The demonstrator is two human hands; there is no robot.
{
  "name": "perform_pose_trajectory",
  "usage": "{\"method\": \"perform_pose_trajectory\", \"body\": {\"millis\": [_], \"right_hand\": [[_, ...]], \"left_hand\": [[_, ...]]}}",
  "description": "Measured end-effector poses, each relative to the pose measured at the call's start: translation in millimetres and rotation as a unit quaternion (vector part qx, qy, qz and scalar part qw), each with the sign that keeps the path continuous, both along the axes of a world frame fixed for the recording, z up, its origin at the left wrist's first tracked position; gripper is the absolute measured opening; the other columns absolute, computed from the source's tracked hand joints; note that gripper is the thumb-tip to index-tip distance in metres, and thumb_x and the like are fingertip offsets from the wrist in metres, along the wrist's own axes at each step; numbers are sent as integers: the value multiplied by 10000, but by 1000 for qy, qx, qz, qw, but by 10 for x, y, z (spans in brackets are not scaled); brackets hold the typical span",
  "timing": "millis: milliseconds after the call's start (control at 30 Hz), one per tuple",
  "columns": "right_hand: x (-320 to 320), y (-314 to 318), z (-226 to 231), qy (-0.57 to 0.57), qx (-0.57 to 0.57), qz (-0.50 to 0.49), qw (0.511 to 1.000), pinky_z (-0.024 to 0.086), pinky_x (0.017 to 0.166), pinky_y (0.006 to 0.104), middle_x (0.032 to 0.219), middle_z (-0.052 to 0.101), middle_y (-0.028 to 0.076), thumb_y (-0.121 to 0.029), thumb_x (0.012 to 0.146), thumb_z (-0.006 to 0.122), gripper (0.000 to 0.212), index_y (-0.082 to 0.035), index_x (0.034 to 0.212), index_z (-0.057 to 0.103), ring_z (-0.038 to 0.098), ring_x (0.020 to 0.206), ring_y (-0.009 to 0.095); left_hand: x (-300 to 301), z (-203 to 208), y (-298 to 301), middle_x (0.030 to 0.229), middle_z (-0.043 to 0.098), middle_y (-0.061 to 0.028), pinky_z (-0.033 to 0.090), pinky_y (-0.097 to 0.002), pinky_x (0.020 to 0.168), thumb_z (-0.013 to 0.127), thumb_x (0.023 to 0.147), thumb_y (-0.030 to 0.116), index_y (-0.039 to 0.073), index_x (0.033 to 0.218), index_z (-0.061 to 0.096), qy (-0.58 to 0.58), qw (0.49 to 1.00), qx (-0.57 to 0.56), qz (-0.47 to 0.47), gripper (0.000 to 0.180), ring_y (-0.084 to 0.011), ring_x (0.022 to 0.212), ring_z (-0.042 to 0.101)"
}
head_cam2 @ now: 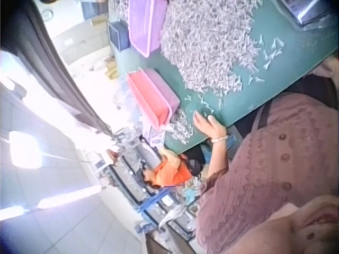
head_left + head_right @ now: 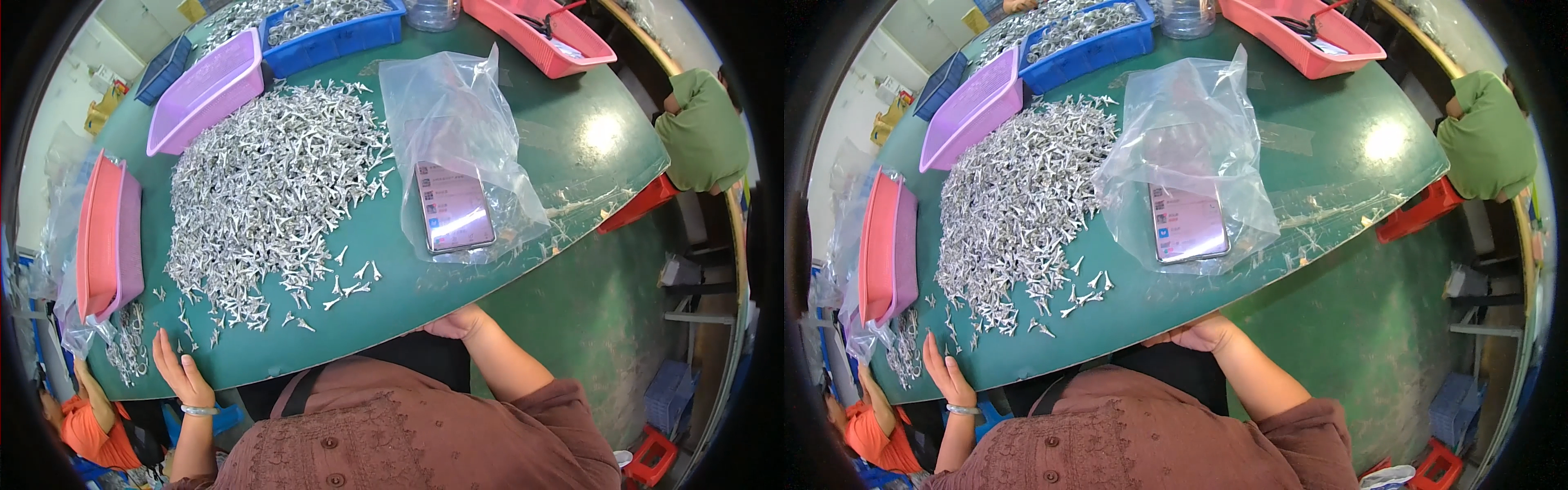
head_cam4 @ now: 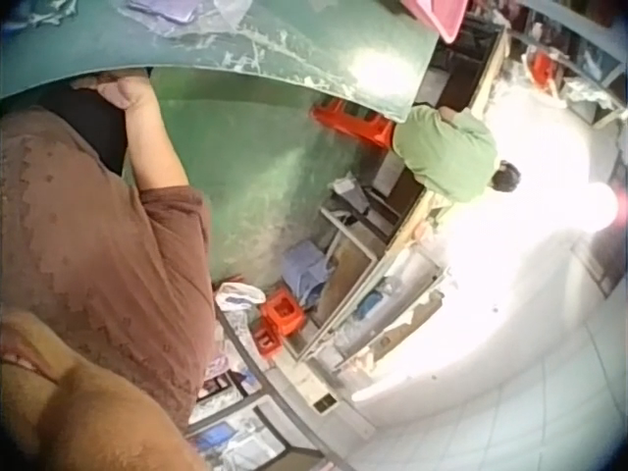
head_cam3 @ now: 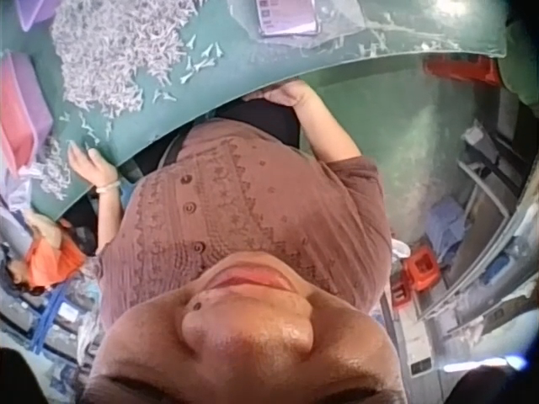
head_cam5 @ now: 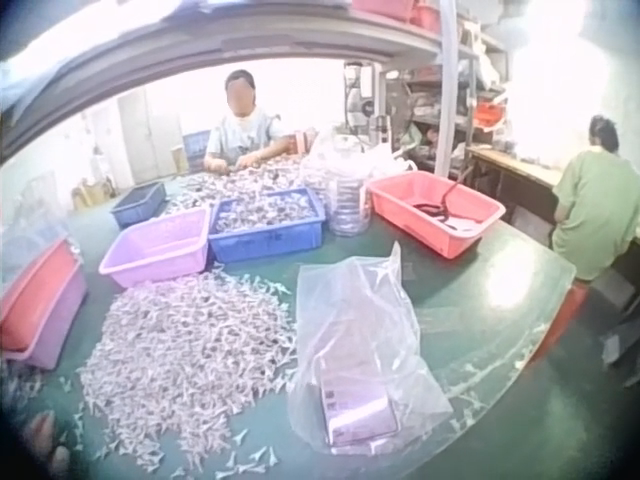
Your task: The person taps and operates a smartphone placed inside a clear plastic bag and sorts small metal figurines across the table by hand.
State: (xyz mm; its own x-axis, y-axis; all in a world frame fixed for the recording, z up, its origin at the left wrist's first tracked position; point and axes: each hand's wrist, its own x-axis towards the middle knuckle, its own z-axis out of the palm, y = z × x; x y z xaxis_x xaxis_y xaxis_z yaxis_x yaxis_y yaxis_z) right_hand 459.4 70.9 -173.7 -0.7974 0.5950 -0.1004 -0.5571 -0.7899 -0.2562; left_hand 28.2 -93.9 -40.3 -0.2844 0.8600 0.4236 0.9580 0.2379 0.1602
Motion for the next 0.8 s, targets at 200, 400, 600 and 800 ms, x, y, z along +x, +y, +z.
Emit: {"method": "perform_pose_trajectory", "body": {"millis": [200, 400, 600, 800], "right_hand": [[58, 44, -119, 41, 26, 20, 999, 525, 937, 556, 1316, 591, 189, -249, 900, 697, 555, -43, 1374, 497, 600, 1170, 380], [58, 51, -118, 35, 58, 25, 997, 495, 971, 573, 1342, 573, 198, -286, 900, 695, 597, -40, 1398, 475, 561, 1218, 396], [70, 37, -70, 3, 61, 27, 998, 497, 965, 550, 1309, 597, 202, -314, 896, 695, 571, -35, 1361, 518, 582, 1187, 385], [61, 42, -54, 32, 59, 23, 998, 495, 967, 544, 1267, 623, 199, -298, 898, 689, 542, -25, 1340, 533, 596, 1168, 378]], "left_hand": [[-7, -14, 15, 1468, 411, -246, 267, -481, 1136, 386, 1027, 328, -21, 1447, 430, 7, 1000, 4, -3, 548, -410, 1351, 390], [-5, -30, 2, 1461, 422, -242, 267, -491, 1134, 414, 1019, 303, -17, 1438, 442, 11, 1000, 7, -5, 528, -420, 1348, 389], [1, -40, -3, 1449, 439, -239, 271, -495, 1130, 435, 1008, 276, -18, 1427, 454, 15, 1000, 19, -6, 512, -428, 1339, 396], [24, -35, 17, 1438, 450, -243, 281, -491, 1124, 436, 1007, 274, -23, 1416, 466, 18, 1000, 25, 0, 506, -424, 1328, 410]]}}
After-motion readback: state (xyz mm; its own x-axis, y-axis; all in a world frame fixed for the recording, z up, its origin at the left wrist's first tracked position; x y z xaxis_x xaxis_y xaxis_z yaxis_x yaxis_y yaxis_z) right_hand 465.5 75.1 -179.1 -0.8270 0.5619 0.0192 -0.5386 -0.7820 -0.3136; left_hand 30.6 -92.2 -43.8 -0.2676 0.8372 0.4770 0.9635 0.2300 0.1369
